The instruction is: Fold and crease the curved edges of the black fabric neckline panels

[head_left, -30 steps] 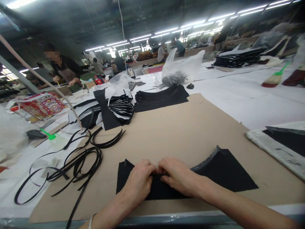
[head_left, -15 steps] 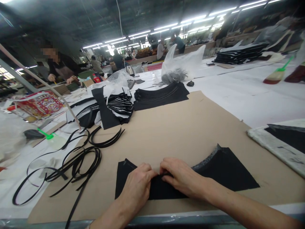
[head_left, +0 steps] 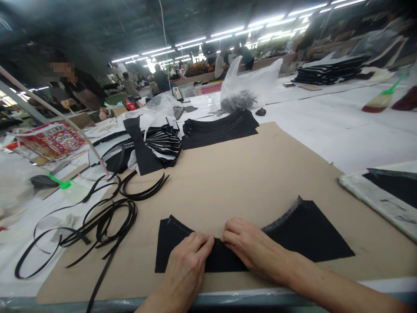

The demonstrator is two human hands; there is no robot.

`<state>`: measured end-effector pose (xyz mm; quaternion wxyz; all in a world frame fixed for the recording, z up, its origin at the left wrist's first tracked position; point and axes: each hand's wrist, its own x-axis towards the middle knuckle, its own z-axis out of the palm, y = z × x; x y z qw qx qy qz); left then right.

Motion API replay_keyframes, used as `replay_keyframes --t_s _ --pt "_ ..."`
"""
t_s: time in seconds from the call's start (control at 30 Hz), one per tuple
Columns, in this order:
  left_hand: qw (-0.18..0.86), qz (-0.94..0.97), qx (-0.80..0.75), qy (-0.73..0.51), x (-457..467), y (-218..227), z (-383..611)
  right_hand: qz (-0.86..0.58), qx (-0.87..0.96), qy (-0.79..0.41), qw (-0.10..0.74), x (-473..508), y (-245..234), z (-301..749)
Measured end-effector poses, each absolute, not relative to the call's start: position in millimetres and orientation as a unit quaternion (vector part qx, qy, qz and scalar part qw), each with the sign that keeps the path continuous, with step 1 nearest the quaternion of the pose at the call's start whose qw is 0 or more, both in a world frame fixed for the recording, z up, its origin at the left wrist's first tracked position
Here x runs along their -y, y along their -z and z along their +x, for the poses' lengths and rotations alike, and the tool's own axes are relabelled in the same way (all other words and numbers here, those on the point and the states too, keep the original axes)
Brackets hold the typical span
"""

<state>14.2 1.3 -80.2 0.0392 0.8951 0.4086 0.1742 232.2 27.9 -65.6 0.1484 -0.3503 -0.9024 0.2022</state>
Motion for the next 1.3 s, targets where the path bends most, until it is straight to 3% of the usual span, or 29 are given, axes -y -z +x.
replay_keyframes --t_s 0.47,0.7,0.97,1.17,1.3 --pt "-0.153 0.896 -0.373 -0.187 15 91 13 -0.268 0.955 0.012 0.125 -16 74 237" --pt "-0.062 0.871 -0.438 -0.212 10 83 18 -0.253 0.958 0.06 0.119 -15 71 239" --pt "-0.176 0.887 -0.388 -0.178 20 91 21 -0.255 0.958 0.063 0.111 -11 72 239" --pt "-0.097 0.866 -0.441 -0.216 20 84 23 -0.266 0.954 0.063 0.127 -10 78 239" --pt "-0.1 0.851 -0.469 -0.213 20 85 32 -0.27 0.95 0.063 0.145 -10 80 237"
